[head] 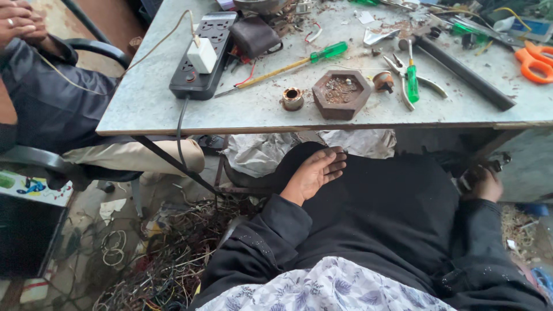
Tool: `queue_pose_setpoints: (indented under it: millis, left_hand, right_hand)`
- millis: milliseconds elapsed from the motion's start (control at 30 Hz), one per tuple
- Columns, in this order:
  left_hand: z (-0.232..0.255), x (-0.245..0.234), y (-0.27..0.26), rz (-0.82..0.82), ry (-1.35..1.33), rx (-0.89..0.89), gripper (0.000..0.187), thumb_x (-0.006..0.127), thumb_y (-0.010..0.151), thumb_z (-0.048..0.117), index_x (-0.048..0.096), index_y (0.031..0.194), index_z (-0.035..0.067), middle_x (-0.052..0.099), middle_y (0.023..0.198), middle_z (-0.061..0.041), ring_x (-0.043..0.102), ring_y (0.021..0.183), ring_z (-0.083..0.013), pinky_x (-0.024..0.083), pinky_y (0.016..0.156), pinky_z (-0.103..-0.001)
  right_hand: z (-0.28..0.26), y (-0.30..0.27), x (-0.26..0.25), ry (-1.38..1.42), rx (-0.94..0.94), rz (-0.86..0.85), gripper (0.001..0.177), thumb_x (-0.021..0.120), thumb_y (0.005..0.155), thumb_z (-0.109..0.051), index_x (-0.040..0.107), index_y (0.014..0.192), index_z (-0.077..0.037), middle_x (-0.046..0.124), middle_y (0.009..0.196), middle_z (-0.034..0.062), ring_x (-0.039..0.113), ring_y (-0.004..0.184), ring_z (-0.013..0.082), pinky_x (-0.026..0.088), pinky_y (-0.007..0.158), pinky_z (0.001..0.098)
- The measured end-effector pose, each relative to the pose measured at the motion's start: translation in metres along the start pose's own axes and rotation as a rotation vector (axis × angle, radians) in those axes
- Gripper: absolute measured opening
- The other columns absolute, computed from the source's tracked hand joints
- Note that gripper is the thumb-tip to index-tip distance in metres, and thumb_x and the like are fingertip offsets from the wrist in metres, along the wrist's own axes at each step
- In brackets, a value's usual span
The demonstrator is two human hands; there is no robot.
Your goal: The person is seated on the floor in a workshop, repairing a small cylindrical electronic component. They use pliers to adjust the component and a screwdriver to manipulate its internal parts. The workspace is cluttered with tools and wires.
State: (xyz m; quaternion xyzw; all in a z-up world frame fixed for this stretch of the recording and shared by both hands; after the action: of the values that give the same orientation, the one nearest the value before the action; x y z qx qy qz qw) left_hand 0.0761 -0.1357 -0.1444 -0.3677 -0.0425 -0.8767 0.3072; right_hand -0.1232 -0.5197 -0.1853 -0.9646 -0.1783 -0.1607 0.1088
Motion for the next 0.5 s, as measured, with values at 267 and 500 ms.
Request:
queue_pose_setpoints:
  millis: [267,500]
  left_hand:
    - [-0.002,-0.001,0.000,-0.034,-0.026,-0.004,0.037,0.063,0.103,0.025,0.058,0.137,0.009,0.068,0.125,-0.004,0.066,0.114,-0.0174,0.053,0.100,-0.037]
    - [0.001,0.000,-0.002,-0.028,-0.045,-0.004,0.037,0.062,0.103,0.025,0.058,0.136,0.010,0.068,0.124,-0.004,0.066,0.114,-0.0181,0.053,0.100,-0.038]
  right_hand:
    - [-0.048,-0.039,0.036,-1.274,-0.921,-0.092,0.040,0.088,0.072,-0.011,0.068,0.106,-0.005,0.068,0.095,0.0134,0.067,0.093,0.0303,0.057,0.078,0.0416]
    - [-0.030,-0.024,0.007,-0.704,-0.381,-0.098,0.040,0.076,0.079,-0.017,0.068,0.117,-0.009,0.062,0.090,0.0040,0.063,0.085,0.0202,0.056,0.073,0.0428]
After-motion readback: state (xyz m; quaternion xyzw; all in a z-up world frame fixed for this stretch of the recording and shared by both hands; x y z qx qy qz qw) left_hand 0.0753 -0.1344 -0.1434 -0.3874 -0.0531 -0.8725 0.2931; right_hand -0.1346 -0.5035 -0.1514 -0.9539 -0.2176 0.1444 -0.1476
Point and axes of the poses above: each hand's wrist, its own y-axis towards the middle knuckle, its own x-axis out of the palm, z = x × y, the point moved 9 cm from there along y, towards the middle knuckle
